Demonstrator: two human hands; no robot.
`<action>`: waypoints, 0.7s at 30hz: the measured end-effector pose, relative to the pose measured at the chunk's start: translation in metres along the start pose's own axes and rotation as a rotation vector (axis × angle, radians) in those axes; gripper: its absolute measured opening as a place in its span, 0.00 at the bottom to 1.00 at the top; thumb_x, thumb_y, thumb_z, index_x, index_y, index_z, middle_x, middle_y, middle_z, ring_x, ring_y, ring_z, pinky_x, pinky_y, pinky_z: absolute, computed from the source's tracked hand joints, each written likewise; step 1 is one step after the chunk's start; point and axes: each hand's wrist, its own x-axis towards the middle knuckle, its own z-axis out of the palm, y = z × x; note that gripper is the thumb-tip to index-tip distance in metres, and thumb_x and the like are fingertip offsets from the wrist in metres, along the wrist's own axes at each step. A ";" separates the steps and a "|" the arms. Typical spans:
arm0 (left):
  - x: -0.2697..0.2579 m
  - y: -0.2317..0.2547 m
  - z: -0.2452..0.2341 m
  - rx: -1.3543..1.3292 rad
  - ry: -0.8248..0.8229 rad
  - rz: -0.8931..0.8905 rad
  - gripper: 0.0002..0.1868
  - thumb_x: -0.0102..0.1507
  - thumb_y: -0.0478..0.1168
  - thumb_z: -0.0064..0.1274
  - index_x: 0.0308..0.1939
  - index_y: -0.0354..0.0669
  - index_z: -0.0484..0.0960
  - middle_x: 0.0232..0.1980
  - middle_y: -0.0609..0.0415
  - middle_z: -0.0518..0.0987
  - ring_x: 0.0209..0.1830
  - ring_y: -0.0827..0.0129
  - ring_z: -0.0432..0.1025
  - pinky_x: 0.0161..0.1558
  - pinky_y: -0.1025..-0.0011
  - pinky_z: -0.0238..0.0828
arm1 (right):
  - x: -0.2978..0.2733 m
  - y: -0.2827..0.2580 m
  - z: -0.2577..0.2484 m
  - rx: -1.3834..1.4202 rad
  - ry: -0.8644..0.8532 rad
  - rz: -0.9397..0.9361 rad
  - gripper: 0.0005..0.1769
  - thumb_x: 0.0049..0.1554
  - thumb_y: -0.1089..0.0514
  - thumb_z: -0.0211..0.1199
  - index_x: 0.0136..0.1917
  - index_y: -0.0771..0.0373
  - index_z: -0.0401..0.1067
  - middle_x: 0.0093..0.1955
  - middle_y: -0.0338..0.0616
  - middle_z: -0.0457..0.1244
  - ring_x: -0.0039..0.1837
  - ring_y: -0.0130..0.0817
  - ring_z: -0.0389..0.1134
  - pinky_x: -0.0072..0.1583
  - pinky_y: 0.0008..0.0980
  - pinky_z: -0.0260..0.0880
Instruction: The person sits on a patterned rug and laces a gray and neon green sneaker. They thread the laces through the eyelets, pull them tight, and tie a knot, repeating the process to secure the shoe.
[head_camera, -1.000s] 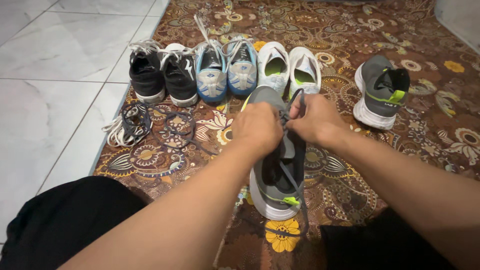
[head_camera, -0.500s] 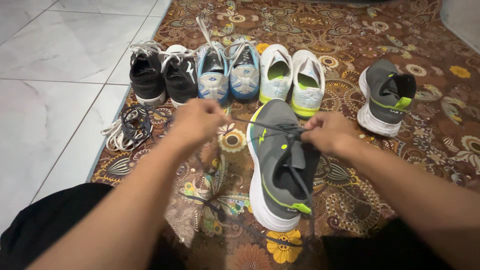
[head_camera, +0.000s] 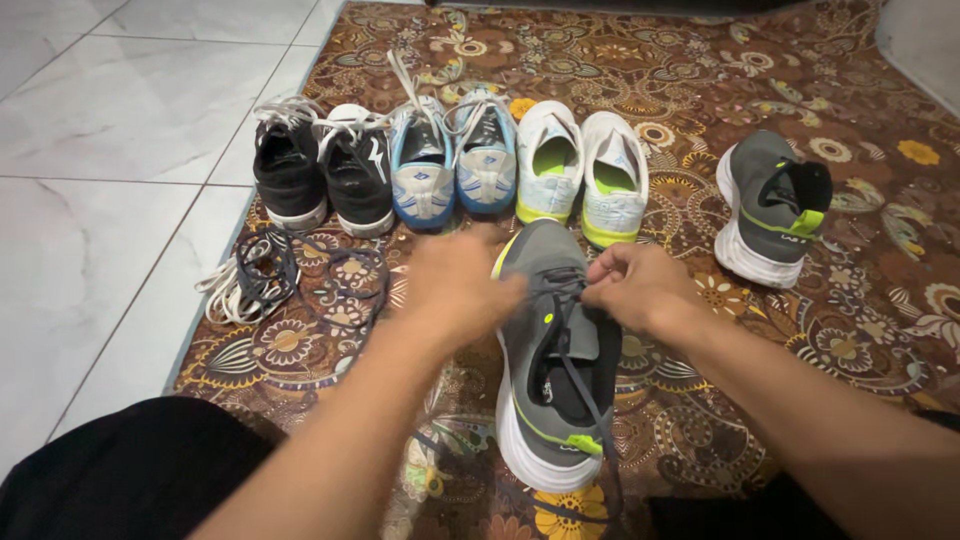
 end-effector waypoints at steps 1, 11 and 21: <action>0.002 0.014 0.008 -0.015 -0.066 -0.008 0.29 0.53 0.52 0.62 0.57 0.45 0.81 0.52 0.39 0.81 0.54 0.45 0.75 0.57 0.54 0.69 | 0.000 -0.001 0.001 0.009 0.001 -0.006 0.14 0.44 0.56 0.76 0.45 0.59 0.79 0.38 0.37 0.71 0.40 0.26 0.70 0.46 0.29 0.70; -0.023 0.073 0.013 -0.069 -0.387 -0.077 0.22 0.65 0.52 0.46 0.49 0.40 0.86 0.53 0.36 0.81 0.57 0.43 0.75 0.61 0.52 0.69 | 0.013 0.024 0.000 0.059 0.009 -0.152 0.12 0.46 0.57 0.73 0.43 0.59 0.76 0.35 0.37 0.67 0.38 0.25 0.66 0.41 0.30 0.68; -0.007 0.063 0.039 0.186 -0.128 0.047 0.18 0.54 0.47 0.60 0.45 0.44 0.87 0.61 0.49 0.73 0.67 0.55 0.61 0.63 0.55 0.58 | 0.033 0.043 0.004 0.316 -0.214 -0.226 0.14 0.50 0.66 0.70 0.48 0.59 0.70 0.35 0.34 0.63 0.38 0.22 0.62 0.40 0.26 0.64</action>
